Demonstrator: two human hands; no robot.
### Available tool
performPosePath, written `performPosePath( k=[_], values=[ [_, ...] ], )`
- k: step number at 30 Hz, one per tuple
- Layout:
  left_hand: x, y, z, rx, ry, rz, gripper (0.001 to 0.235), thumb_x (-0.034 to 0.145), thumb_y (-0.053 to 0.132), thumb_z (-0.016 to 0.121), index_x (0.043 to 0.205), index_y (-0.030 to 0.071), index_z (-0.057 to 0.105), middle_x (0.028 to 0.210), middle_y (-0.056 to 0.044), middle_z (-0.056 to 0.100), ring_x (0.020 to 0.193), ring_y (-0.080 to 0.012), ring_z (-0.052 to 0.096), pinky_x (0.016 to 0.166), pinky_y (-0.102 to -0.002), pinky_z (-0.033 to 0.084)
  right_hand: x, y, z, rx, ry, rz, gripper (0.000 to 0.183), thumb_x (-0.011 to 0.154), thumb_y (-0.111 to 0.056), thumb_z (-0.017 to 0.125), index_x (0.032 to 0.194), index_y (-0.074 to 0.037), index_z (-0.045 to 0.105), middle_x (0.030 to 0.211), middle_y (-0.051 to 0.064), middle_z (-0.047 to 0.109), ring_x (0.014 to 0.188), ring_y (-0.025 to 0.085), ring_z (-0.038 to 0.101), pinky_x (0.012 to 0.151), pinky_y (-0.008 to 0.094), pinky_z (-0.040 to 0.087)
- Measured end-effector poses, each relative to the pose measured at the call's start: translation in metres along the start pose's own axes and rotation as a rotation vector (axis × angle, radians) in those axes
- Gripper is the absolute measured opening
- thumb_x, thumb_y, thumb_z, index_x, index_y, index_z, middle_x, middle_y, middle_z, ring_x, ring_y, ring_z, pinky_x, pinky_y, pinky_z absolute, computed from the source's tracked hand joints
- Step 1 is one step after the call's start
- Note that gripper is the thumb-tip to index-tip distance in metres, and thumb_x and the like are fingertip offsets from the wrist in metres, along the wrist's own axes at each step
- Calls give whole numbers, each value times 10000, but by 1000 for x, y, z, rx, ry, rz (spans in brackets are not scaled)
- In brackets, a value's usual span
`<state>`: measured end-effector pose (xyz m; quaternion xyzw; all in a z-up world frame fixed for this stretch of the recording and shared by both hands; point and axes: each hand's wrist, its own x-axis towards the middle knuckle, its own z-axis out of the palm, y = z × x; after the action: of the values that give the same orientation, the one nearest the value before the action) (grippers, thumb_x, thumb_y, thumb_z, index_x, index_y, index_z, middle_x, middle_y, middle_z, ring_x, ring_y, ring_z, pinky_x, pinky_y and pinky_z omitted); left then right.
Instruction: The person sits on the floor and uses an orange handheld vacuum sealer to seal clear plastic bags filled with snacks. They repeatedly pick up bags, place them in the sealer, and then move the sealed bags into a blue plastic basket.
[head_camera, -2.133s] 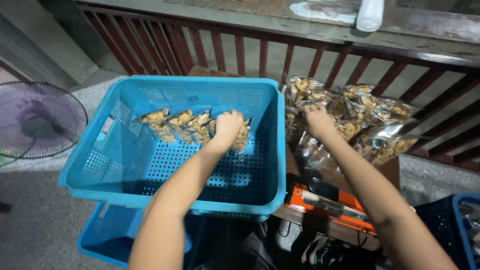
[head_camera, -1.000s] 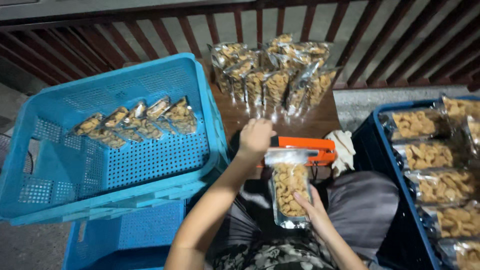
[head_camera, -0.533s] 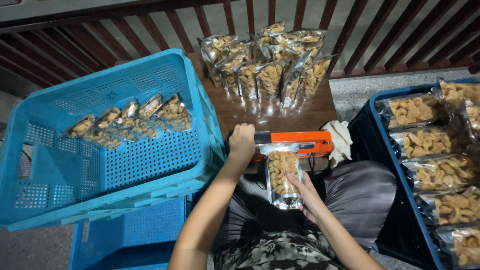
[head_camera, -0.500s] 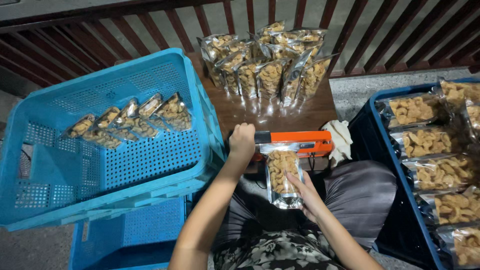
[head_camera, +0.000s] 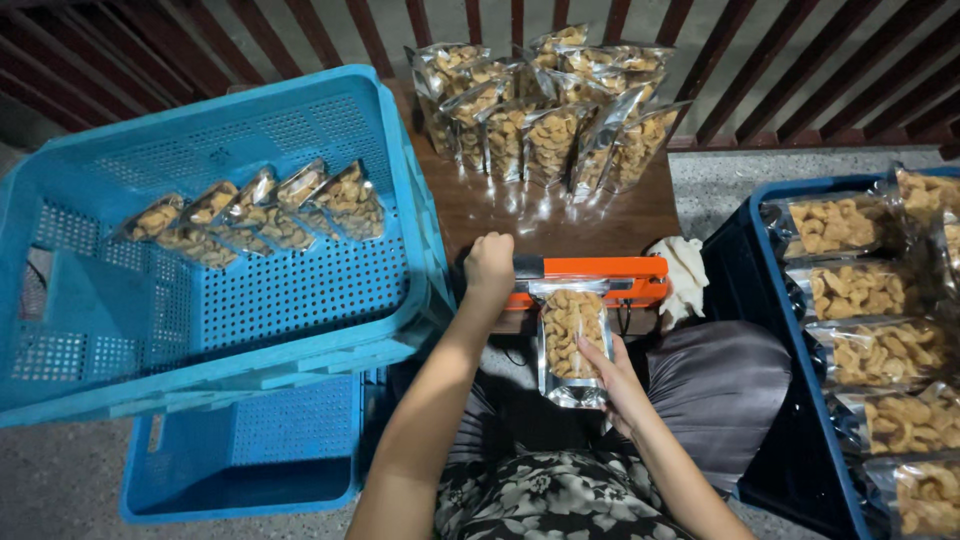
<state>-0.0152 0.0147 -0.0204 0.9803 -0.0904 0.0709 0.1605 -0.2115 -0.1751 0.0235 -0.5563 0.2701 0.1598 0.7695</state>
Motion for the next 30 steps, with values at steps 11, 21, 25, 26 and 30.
performPosePath(
  k=[11, 21, 25, 26, 30],
  values=[
    [10, 12, 1, 92, -114, -112, 132, 898, 61, 631, 955, 102, 743, 1066, -90, 689, 1071, -291, 680, 839, -421, 601, -4, -4, 7, 27, 24, 33, 629, 877, -350, 695, 1409, -149, 428, 1010, 89, 711, 671, 114, 713, 457, 260, 550],
    [12, 17, -6, 101, -193, -150, 153, 888, 34, 643, 974, 104, 749, 1115, -81, 688, 1117, -280, 668, 857, -401, 597, -6, -4, 6, -15, 17, 21, 671, 886, -366, 696, 1446, -135, 407, 991, 112, 709, 625, 128, 697, 420, 265, 527],
    [14, 16, -5, 102, -205, -148, 157, 893, 36, 643, 985, 103, 752, 1123, -84, 691, 1121, -284, 670, 861, -402, 598, -8, -6, 10, -8, 34, 33, 673, 876, -363, 687, 1445, -150, 396, 1030, 112, 714, 674, 143, 729, 456, 285, 572],
    [14, 15, -5, 100, -200, -146, 158, 888, 34, 644, 981, 101, 752, 1122, -85, 691, 1120, -286, 671, 860, -400, 598, -8, -7, 10, -1, 35, 36, 674, 871, -362, 684, 1442, -154, 392, 1044, 108, 715, 690, 144, 741, 467, 291, 586],
    [15, 15, -4, 104, -191, -145, 148, 897, 41, 643, 977, 99, 753, 1113, -88, 695, 1114, -289, 675, 858, -403, 598, -9, -7, 10, 3, 23, 37, 668, 877, -358, 687, 1442, -146, 401, 1052, 128, 711, 698, 165, 734, 473, 306, 583]
  ],
)
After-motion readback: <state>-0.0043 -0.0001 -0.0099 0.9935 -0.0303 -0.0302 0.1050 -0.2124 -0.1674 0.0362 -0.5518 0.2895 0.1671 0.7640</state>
